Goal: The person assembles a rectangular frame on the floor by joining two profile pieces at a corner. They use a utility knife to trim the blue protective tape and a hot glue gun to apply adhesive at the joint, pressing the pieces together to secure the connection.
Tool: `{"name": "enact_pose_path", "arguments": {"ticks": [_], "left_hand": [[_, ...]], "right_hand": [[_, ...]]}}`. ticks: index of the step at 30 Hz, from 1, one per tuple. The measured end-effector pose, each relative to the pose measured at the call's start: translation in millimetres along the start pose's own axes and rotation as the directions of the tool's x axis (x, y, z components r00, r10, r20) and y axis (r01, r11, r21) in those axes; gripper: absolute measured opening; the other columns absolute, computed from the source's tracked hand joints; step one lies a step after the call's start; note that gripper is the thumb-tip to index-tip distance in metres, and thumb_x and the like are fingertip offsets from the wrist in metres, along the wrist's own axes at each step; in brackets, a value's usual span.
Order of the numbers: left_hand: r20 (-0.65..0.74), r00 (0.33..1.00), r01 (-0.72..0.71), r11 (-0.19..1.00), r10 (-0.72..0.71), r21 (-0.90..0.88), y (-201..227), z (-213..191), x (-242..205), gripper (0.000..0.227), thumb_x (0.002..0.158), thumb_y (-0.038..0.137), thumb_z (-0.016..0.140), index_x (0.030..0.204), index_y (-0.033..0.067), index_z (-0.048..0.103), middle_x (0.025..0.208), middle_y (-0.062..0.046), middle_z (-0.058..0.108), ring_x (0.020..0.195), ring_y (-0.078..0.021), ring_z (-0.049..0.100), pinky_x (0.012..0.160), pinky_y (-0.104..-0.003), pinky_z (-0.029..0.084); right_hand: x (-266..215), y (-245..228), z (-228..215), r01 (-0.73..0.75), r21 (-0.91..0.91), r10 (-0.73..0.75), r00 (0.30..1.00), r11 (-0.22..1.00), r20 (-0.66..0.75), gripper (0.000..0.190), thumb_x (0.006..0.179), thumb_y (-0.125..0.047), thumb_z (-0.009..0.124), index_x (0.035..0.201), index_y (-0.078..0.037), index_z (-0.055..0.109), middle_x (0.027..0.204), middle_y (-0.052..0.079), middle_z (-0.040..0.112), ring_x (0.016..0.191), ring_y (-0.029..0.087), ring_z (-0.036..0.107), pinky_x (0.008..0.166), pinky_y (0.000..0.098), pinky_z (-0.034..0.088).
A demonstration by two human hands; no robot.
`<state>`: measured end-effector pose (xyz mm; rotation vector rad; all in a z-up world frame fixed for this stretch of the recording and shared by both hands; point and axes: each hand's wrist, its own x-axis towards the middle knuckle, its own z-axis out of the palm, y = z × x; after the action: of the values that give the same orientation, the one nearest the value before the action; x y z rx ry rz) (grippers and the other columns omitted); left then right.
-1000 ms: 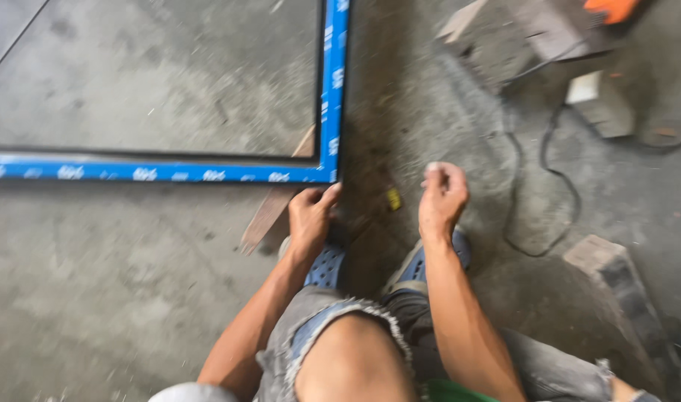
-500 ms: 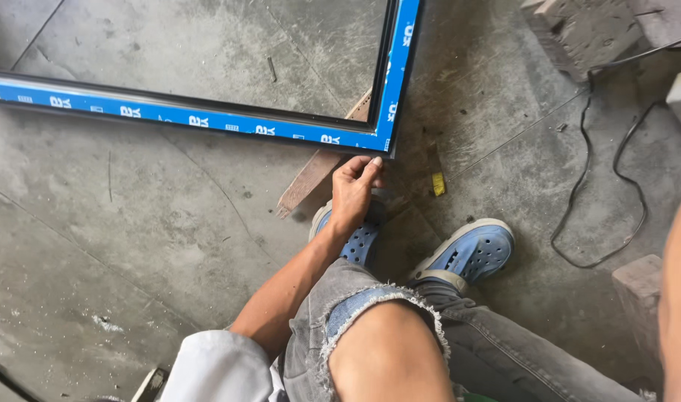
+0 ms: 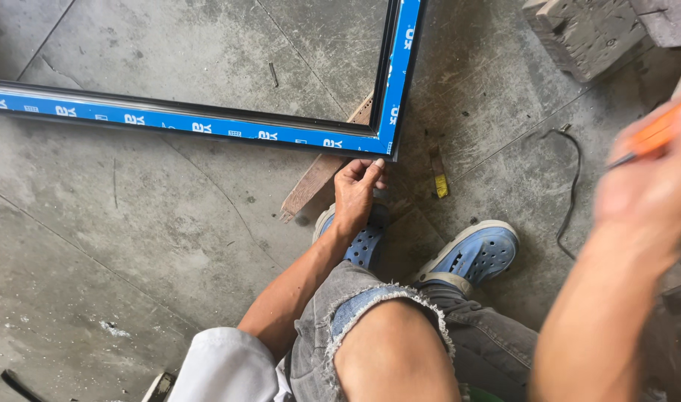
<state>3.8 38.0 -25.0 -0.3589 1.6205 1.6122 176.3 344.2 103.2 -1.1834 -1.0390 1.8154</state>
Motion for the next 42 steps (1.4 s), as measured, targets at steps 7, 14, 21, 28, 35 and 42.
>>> {"name": "enact_pose_path", "arguments": {"ticks": [7, 14, 21, 28, 35, 42], "left_hand": [[0.026, 1.000, -0.011, 1.000, 0.011, -0.003, -3, 4, 3, 0.018, 0.091, 0.021, 0.077, 0.087, 0.0030, 0.075, 0.067, -0.008, 0.069, 0.057, -0.0111, 0.065, 0.058, -0.022, 0.052], [-0.008, 0.997, 0.076, 0.978, -0.076, 0.192, 6, 11, 4, 0.025, 0.083, 0.031, 0.079, 0.074, 0.0079, 0.074, 0.054, -0.004, 0.061, 0.049, -0.0106, 0.057, 0.052, -0.026, 0.047], [-0.010, 0.998, 0.060, 0.992, -0.060, 0.107, -9, 14, 9, 0.025, 0.084, 0.025, 0.080, 0.080, 0.0020, 0.074, 0.063, -0.009, 0.067, 0.054, -0.0115, 0.061, 0.057, -0.024, 0.047], [-0.012, 0.999, -0.042, 0.990, 0.044, 0.135, 3, 11, -1, 0.020, 0.090, 0.020, 0.077, 0.086, 0.0011, 0.075, 0.065, -0.009, 0.067, 0.051, -0.0122, 0.062, 0.055, -0.024, 0.049], [-0.032, 0.996, -0.077, 0.986, 0.082, 0.147, -5, 11, 0, 0.017, 0.090, 0.018, 0.075, 0.085, 0.0022, 0.074, 0.059, -0.007, 0.064, 0.047, -0.0113, 0.061, 0.050, -0.023, 0.048], [-0.032, 0.996, -0.081, 0.989, 0.086, 0.127, -9, 8, 2, 0.014, 0.090, 0.015, 0.074, 0.083, 0.0031, 0.073, 0.058, -0.007, 0.063, 0.046, -0.0120, 0.061, 0.048, -0.024, 0.049]], "right_hand": [[-171, 106, 40, -0.248, 0.053, 0.253, 0.928, 0.967, -0.273, 0.035, 0.102, -0.030, 0.066, 0.130, -0.020, 0.049, 0.121, 0.000, 0.059, 0.107, 0.012, 0.062, 0.098, 0.0263, 0.050], [-206, 161, 34, -0.348, -0.028, 0.328, 0.905, 0.937, -0.270, 0.034, 0.100, -0.016, 0.066, 0.131, -0.011, 0.052, 0.122, 0.011, 0.061, 0.109, 0.023, 0.065, 0.100, 0.0360, 0.050], [-209, 174, 28, -0.340, -0.093, 0.302, 0.909, 0.936, -0.288, 0.036, 0.102, -0.017, 0.066, 0.135, -0.011, 0.052, 0.125, 0.013, 0.057, 0.114, 0.021, 0.059, 0.107, 0.0407, 0.046], [-216, 177, 34, -0.398, -0.079, 0.359, 0.884, 0.914, -0.300, 0.044, 0.098, -0.010, 0.069, 0.139, -0.006, 0.053, 0.130, 0.016, 0.059, 0.119, 0.033, 0.064, 0.105, 0.0519, 0.051], [-218, 199, 23, -0.423, -0.086, 0.385, 0.878, 0.902, -0.282, 0.044, 0.097, -0.008, 0.070, 0.137, -0.001, 0.054, 0.128, 0.017, 0.060, 0.119, 0.034, 0.063, 0.101, 0.0554, 0.055], [-216, 211, 19, -0.439, -0.076, 0.406, 0.874, 0.895, -0.269, 0.042, 0.097, -0.008, 0.070, 0.136, -0.003, 0.056, 0.126, 0.014, 0.062, 0.118, 0.031, 0.064, 0.099, 0.0550, 0.056]]}}
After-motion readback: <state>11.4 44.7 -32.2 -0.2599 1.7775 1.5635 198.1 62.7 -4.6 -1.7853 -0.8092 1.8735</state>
